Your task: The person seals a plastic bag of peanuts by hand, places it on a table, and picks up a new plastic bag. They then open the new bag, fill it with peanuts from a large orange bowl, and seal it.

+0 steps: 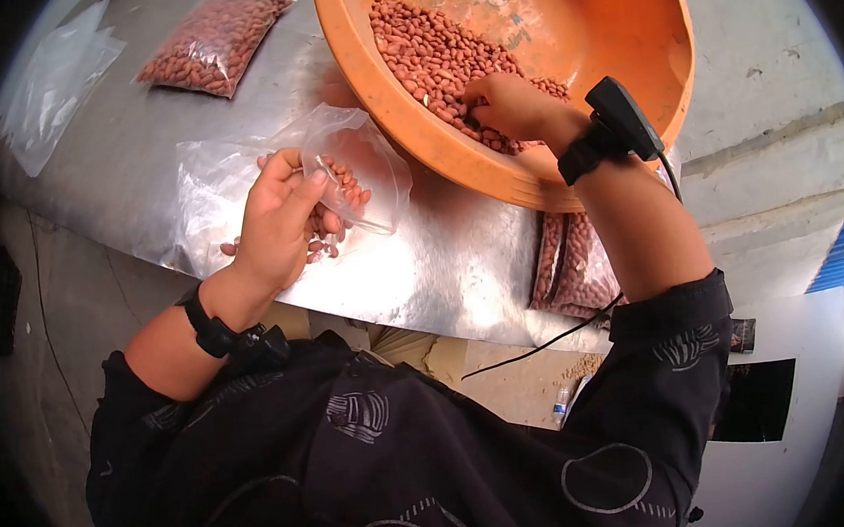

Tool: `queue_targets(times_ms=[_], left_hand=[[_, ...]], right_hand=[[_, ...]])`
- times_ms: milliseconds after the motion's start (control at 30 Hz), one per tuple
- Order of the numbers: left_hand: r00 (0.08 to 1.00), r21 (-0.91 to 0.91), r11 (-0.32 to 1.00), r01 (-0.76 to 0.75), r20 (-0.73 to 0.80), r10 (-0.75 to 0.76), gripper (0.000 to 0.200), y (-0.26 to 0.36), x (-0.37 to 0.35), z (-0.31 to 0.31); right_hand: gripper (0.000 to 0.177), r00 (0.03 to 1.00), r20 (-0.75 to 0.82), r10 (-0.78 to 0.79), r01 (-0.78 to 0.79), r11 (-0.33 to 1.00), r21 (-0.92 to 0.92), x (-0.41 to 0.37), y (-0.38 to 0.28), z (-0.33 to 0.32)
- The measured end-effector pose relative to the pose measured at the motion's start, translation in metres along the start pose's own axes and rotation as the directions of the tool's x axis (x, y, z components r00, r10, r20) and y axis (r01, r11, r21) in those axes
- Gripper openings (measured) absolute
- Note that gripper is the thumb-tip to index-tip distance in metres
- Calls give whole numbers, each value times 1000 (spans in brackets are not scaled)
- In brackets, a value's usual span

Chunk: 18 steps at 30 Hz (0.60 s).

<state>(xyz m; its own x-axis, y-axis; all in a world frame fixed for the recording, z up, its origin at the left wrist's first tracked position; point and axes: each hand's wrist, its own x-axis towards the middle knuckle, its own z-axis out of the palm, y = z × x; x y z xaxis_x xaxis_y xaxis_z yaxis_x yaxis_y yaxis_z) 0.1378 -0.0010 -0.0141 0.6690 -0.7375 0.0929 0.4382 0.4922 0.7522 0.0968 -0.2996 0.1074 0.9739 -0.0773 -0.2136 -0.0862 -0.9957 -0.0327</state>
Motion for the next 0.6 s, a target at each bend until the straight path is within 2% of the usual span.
queue_targets(times_ms=[133,233,300,333,433,533,600], left_hand=[[1000,27,1000,12,2,-12,18,1,0,-1],[1000,14,1000,-1,5,1,18,0,0,0],[1000,11,1000,2,5,-2,18,1,-1,0],[1000,10,1000,3,6,-3,18,1,-1,0],[1000,23,1000,0,-25,0,18,2,-2,1],[999,-48,998,-34,0,34,16,0,-2,0],[998,-62,996,-57,-2,57,15,1,-2,0]], right_hand=[[16,995,-84,56,-53,998,42,-4,2,-16],[13,980,-31,196,-162,879,449,-15,-29,-44],[12,978,-110,176,-79,807,586,-23,-57,-55],[13,988,-133,74,21,798,602,-25,-69,-59],[13,989,-60,-136,143,766,626,-35,-121,-62],[13,966,26,-257,212,846,489,-33,-151,-46],[12,956,-10,-294,283,908,308,-26,-155,-31]])
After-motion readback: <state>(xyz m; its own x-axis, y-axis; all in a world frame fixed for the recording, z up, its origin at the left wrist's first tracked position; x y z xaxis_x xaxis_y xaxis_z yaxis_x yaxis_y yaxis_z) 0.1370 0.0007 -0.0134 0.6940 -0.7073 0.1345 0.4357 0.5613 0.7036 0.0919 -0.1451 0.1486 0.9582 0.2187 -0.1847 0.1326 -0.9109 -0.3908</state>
